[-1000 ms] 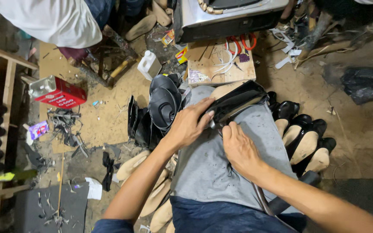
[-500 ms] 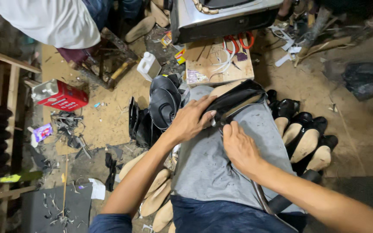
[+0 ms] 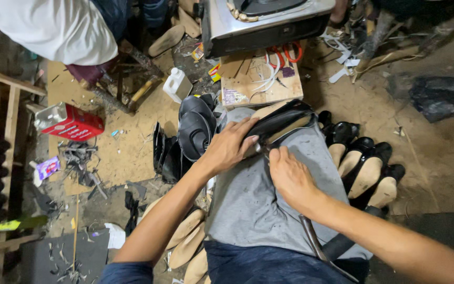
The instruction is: The person sits on the floor and shapes a black shoe upper over a wooden last on their lap. They heat the upper over a gas burner, hammer and press the material to form it, use pincers to pull and secure the edges, then remove the last and handle the shaped shoe.
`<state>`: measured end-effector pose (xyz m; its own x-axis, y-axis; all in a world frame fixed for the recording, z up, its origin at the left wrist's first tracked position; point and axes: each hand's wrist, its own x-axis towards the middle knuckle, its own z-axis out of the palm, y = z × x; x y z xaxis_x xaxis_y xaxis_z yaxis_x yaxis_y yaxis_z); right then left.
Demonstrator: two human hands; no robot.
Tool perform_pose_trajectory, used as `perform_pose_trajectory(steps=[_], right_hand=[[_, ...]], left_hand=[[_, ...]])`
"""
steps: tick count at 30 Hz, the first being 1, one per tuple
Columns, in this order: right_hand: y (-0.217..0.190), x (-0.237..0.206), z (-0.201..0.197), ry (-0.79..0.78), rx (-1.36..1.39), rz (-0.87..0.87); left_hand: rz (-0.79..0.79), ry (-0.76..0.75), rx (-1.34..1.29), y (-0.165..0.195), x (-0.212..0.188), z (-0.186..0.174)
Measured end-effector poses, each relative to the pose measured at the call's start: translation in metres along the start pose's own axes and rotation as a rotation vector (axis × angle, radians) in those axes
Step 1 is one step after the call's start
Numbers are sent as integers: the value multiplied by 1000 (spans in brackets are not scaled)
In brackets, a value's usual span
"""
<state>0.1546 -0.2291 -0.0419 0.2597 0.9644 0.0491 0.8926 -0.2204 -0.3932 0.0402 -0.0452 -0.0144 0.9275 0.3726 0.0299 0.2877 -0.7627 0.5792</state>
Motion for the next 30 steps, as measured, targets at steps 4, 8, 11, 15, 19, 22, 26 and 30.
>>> perform_pose_trajectory(steps=[4, 8, 11, 15, 19, 22, 26, 30], right_hand=[[11, 2, -6, -118, 198, 92], [1, 0, 1, -81, 220, 188], [-2, -1, 5, -57, 119, 145], [14, 0, -2, -38, 245, 85], [16, 2, 4, -141, 468, 290], [9, 1, 15, 7, 369, 210], [5, -16, 9, -253, 367, 94], [-14, -51, -18, -750, 344, -213]], left_hand=[[47, 28, 59, 4, -2, 3], [26, 40, 58, 1, 1, 3], [22, -4, -14, -3, 6, 4], [113, 31, -19, -6, 5, 10], [79, 26, -14, -11, 11, 13], [44, -35, -58, -13, 17, 15], [101, 2, 15, -8, 19, 13], [-10, -95, 141, -1, 28, 11]])
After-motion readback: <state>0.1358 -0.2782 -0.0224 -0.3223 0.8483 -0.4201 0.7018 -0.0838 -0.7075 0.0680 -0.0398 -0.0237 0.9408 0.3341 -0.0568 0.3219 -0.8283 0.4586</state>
